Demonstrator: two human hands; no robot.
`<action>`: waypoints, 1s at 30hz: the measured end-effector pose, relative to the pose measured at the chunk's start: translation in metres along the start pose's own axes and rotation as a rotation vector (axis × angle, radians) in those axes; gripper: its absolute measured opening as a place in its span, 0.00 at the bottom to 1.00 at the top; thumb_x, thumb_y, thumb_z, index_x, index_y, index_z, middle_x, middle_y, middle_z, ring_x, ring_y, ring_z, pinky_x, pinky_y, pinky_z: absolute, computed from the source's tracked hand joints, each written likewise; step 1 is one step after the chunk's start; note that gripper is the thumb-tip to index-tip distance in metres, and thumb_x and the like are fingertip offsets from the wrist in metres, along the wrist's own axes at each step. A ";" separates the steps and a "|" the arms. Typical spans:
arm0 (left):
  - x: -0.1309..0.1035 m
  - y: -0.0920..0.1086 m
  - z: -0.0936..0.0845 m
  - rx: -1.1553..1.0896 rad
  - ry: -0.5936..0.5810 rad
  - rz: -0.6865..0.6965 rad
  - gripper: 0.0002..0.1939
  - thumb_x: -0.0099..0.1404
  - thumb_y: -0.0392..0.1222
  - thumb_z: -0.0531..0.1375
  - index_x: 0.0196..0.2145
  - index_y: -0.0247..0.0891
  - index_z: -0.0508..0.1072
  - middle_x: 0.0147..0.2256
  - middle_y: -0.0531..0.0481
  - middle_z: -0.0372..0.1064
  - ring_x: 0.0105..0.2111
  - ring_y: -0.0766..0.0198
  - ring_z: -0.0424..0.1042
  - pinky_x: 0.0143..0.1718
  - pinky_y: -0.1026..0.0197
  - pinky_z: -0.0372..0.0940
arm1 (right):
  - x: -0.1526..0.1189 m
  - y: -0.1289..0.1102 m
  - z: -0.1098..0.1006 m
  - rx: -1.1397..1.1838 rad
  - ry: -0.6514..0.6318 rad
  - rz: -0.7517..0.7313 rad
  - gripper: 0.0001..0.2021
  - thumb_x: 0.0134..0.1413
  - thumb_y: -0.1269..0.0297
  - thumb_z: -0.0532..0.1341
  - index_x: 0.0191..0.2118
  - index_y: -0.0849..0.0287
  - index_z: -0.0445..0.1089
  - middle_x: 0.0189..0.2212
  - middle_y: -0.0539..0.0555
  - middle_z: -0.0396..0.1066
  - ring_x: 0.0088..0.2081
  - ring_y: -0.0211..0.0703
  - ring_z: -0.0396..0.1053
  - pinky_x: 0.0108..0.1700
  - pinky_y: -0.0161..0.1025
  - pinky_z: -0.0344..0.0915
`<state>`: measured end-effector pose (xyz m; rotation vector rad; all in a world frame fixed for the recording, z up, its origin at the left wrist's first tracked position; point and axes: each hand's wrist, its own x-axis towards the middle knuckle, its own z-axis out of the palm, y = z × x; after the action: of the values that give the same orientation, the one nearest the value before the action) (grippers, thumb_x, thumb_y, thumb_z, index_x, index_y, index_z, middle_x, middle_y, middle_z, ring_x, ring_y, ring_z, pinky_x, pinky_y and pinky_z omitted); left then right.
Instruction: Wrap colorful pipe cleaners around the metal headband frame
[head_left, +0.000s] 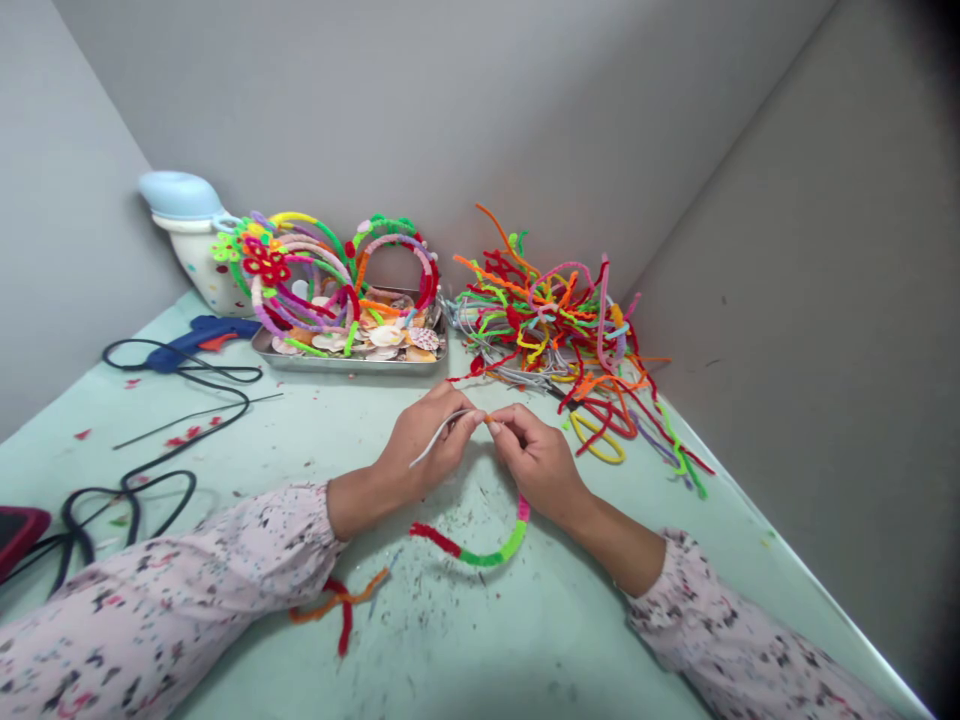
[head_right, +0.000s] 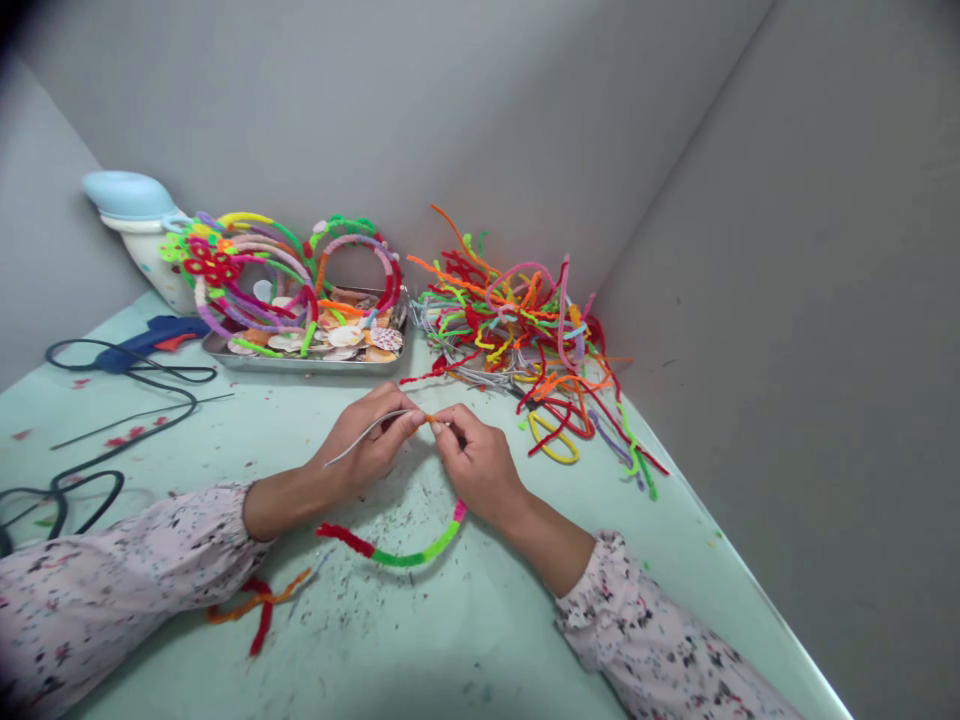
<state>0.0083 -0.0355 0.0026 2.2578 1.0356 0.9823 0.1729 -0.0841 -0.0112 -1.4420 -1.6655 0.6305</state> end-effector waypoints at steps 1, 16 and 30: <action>0.000 0.000 0.000 -0.005 -0.012 -0.009 0.13 0.67 0.45 0.52 0.29 0.36 0.69 0.28 0.52 0.61 0.28 0.66 0.62 0.30 0.63 0.56 | 0.000 0.000 0.000 -0.003 0.001 0.004 0.09 0.60 0.60 0.53 0.37 0.56 0.67 0.19 0.45 0.59 0.22 0.36 0.56 0.27 0.33 0.54; 0.005 -0.014 0.002 -0.032 -0.132 -0.025 0.14 0.66 0.45 0.51 0.27 0.36 0.68 0.27 0.52 0.63 0.30 0.65 0.63 0.32 0.63 0.55 | 0.003 0.003 0.001 -0.052 -0.100 0.047 0.10 0.60 0.60 0.52 0.37 0.55 0.68 0.19 0.44 0.61 0.21 0.35 0.57 0.27 0.32 0.53; 0.007 -0.019 0.006 -0.121 -0.146 -0.071 0.16 0.64 0.45 0.50 0.24 0.36 0.68 0.25 0.53 0.65 0.29 0.65 0.63 0.31 0.63 0.55 | 0.004 0.004 0.003 -0.082 -0.096 0.025 0.10 0.60 0.61 0.51 0.36 0.55 0.68 0.18 0.44 0.60 0.22 0.35 0.58 0.28 0.32 0.54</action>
<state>0.0073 -0.0188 -0.0109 2.1443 0.9597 0.8152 0.1727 -0.0793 -0.0145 -1.5140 -1.7680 0.6606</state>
